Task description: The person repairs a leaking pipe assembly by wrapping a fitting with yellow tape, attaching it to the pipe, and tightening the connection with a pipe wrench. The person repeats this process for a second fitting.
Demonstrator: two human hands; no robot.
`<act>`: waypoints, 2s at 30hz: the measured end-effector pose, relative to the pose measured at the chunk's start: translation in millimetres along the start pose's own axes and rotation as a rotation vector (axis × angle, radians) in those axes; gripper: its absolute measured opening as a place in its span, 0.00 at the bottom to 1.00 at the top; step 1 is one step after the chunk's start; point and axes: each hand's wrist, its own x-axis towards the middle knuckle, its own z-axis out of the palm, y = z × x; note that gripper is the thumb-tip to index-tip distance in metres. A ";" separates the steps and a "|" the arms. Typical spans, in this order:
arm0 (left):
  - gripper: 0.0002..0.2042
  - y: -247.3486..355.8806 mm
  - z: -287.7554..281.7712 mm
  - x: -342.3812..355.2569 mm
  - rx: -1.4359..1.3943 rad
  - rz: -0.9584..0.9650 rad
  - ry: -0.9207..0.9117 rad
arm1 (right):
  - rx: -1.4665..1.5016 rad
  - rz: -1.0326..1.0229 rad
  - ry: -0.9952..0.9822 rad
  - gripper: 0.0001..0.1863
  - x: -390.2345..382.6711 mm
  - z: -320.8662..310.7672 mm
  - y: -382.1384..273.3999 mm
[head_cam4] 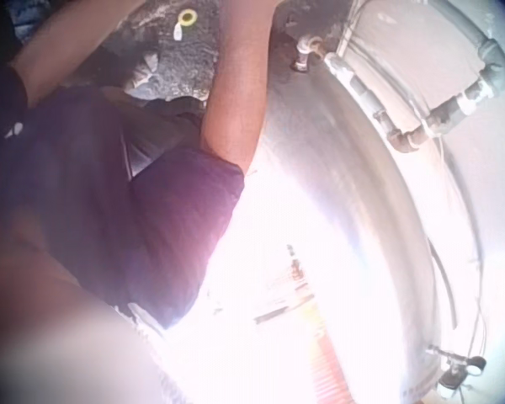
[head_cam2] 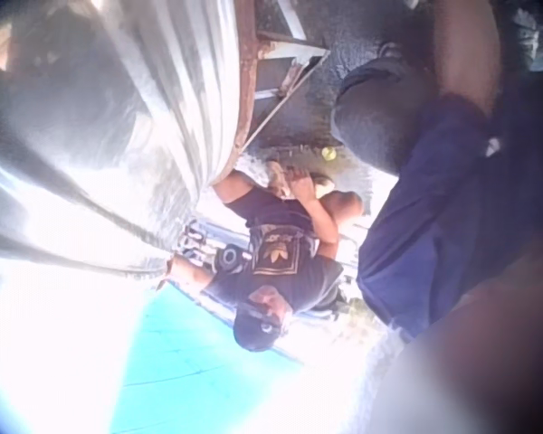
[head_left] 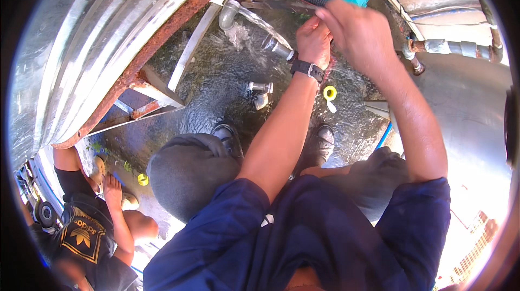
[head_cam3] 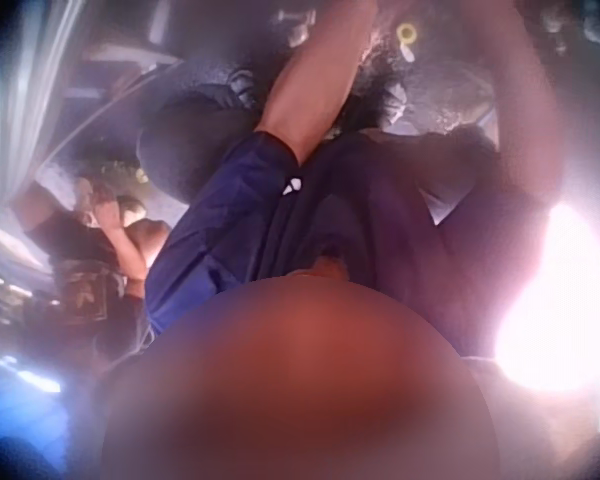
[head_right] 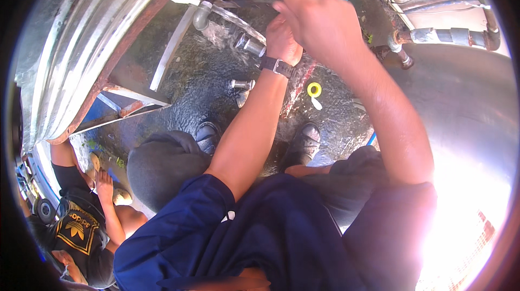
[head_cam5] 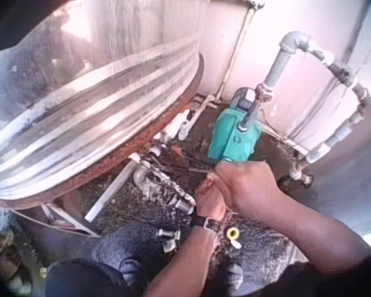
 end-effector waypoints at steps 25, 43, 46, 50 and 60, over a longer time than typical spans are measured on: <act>0.18 -1.0 -16.1 0.6 -0.198 -0.115 -0.144 | -0.153 -0.131 -0.308 0.17 132.6 -74.6 -33.7; 0.24 8.3 -12.3 0.7 -0.268 -0.095 -0.226 | 0.118 0.139 0.204 0.10 -57.0 65.1 18.6; 0.23 10.7 -10.5 -1.3 -0.190 -0.038 -0.422 | 0.124 0.172 0.155 0.11 -55.2 58.2 19.6; 0.25 8.7 -12.6 -2.4 -0.064 -0.147 -0.091 | 0.131 0.158 -0.070 0.13 -26.4 9.2 14.4; 0.31 4.6 -17.5 3.4 -0.123 -0.134 -0.233 | -0.167 -0.133 -0.360 0.14 142.2 -71.5 -27.6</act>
